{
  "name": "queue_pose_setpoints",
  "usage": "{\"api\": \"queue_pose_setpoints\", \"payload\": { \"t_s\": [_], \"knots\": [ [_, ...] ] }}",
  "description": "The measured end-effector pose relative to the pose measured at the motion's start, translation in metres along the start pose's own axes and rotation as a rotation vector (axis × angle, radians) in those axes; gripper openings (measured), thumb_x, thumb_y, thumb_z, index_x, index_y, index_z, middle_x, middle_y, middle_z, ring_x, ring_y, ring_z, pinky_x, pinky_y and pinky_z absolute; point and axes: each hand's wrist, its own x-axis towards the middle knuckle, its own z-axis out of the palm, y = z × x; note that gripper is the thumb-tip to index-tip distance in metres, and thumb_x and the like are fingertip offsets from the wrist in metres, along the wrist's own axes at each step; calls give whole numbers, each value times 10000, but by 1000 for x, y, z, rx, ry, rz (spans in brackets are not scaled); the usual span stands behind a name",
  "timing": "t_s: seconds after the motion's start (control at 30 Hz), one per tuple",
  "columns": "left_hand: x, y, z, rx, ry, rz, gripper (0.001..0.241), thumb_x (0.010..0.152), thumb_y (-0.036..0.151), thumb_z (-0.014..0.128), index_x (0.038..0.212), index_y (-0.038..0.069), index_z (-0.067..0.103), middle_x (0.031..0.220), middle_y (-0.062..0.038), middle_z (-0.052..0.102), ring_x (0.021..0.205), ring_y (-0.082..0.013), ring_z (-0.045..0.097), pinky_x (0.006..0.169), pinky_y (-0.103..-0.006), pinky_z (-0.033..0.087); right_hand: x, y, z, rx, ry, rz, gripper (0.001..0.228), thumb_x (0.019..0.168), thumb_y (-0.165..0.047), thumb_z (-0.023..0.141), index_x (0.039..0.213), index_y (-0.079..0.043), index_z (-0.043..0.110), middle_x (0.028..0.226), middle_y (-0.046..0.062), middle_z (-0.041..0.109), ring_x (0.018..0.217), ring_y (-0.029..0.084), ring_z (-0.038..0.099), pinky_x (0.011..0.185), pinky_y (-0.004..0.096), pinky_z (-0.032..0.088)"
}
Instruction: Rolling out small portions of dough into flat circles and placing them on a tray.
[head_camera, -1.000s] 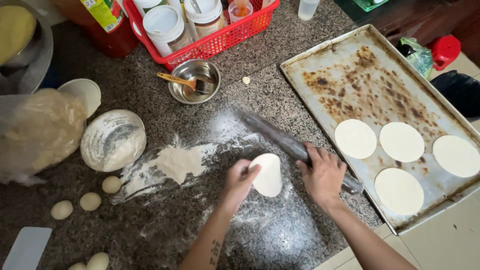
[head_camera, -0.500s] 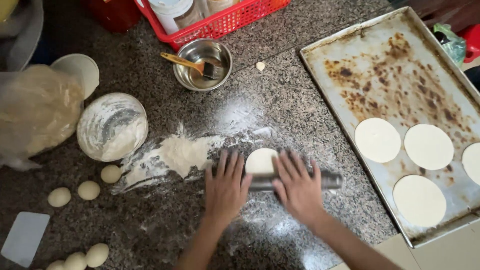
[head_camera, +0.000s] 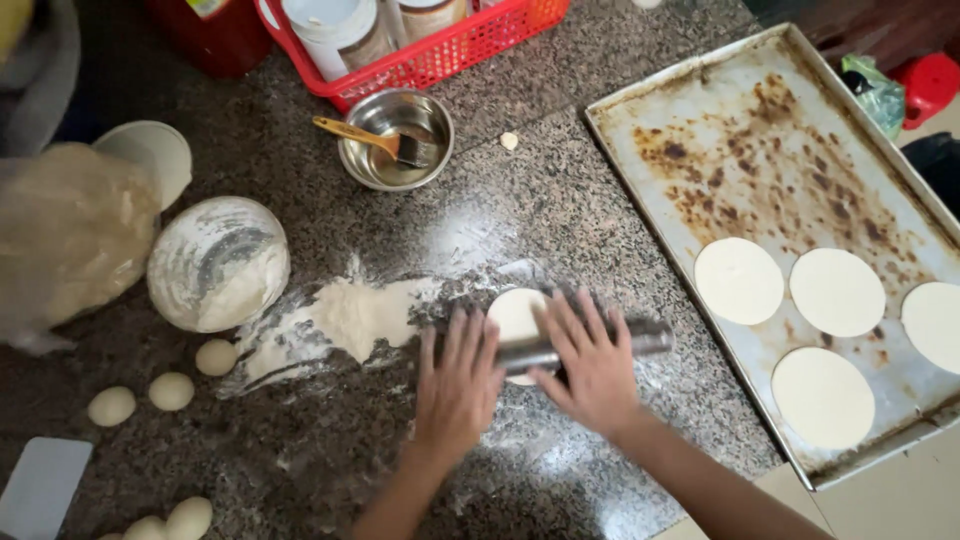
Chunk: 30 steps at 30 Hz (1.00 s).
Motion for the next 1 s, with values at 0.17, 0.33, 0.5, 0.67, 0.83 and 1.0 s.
{"api": "queue_pose_setpoints", "payload": {
  "t_s": [0.17, 0.33, 0.5, 0.67, 0.83, 1.0],
  "knots": [
    [-44, 1, -4, -97, -243, 90, 528, 1030, 298, 460, 1477, 18, 434, 1598, -151, 370, 1524, -295, 261, 1238, -571, 178, -26, 5, -30, 92, -343, 18, 649, 978, -462, 478, 1593, -340, 312, 1380, 59, 551, 1213, 266, 505, 1002, 505, 392],
    [7, 9, 24, -114, -50, -110, 593, 1052, 276, 465, 1547, -25, 339, 1662, -211, 319, 1554, -310, 233, 1290, -480, 128, -28, 25, -29, 161, -375, 405, 582, 987, -407, 585, 1545, -339, 430, 1208, 28, 633, 1043, 224, 595, 924, 457, 426],
    [78, 48, -4, -300, -338, -444, 608, 991, 309, 582, 1520, 62, 412, 1415, -173, 553, 1357, -302, 425, 1167, -489, 294, -30, 50, -34, 140, -92, 645, 641, 871, -439, 700, 1467, -288, 521, 1227, 44, 642, 1119, 270, 595, 924, 494, 410],
    [97, 50, 0, -459, -645, -830, 411, 937, 311, 668, 1268, 81, 590, 1210, -124, 672, 1115, -238, 637, 941, -426, 544, -31, 61, -35, 163, -44, 666, 644, 865, -434, 713, 1465, -280, 535, 1228, 62, 637, 1122, 276, 593, 923, 495, 406],
    [67, 50, -20, -1168, -655, -973, 350, 927, 284, 655, 1180, 42, 662, 1039, -158, 745, 841, -248, 754, 539, -298, 601, -12, 52, -45, 171, -15, 659, 632, 866, -417, 715, 1456, -258, 551, 1207, 67, 644, 1134, 269, 592, 927, 491, 408],
    [5, 8, 2, -393, -445, -793, 598, 989, 247, 576, 1534, 95, 383, 1205, -146, 691, 1067, -277, 704, 944, -449, 584, -9, 18, -29, 224, -129, 425, 560, 936, -367, 659, 1467, -252, 522, 1216, 46, 649, 1016, 240, 595, 894, 426, 423]
  ]
}}
